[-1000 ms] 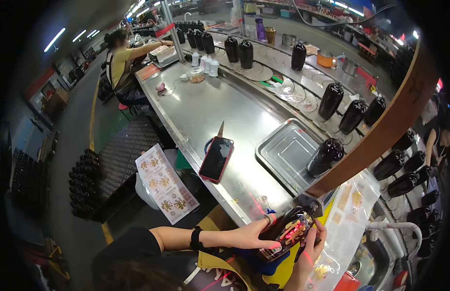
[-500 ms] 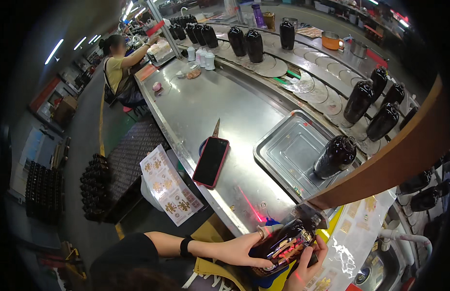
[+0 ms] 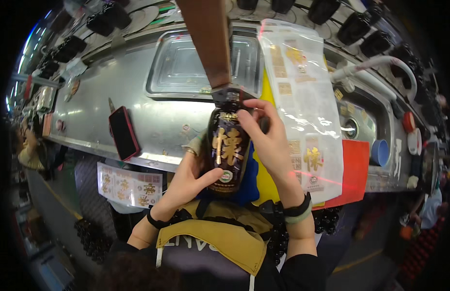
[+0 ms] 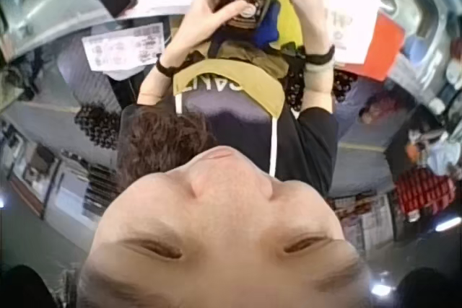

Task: The recorder is manually applying and smoothing multiple labels onto dark glass bottles in a factory assembly line setting.

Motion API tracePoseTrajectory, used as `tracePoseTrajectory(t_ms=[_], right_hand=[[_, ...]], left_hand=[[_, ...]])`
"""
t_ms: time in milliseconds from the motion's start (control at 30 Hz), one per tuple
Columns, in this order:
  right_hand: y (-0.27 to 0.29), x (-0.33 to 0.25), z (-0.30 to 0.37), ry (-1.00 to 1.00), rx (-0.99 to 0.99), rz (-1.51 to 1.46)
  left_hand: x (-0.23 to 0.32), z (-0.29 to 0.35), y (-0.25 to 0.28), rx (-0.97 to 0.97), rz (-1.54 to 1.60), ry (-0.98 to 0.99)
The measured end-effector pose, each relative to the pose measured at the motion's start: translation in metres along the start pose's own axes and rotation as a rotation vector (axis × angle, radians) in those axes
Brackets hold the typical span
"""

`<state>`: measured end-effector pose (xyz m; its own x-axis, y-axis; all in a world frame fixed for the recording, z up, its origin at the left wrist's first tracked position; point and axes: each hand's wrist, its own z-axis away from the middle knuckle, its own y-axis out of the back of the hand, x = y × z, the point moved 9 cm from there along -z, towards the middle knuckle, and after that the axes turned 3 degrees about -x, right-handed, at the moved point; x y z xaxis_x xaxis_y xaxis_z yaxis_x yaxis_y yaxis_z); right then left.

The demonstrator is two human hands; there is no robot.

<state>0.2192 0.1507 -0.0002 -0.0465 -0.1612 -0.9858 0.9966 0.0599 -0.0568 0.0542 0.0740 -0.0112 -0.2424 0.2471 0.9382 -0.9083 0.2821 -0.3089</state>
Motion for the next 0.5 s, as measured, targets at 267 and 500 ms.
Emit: tracePoseTrajectory(t_ms=[267, 500], right_hand=[[-0.008, 0.001, -0.012, 0.023, -0.005, 0.093], [-0.006, 0.004, -0.013, 0.017, 0.002, 0.053]], left_hand=[[0.005, -0.001, -0.002, 0.048, -0.146, 0.015], [0.01, -0.002, -0.001, 0.06, -0.178, 0.024]])
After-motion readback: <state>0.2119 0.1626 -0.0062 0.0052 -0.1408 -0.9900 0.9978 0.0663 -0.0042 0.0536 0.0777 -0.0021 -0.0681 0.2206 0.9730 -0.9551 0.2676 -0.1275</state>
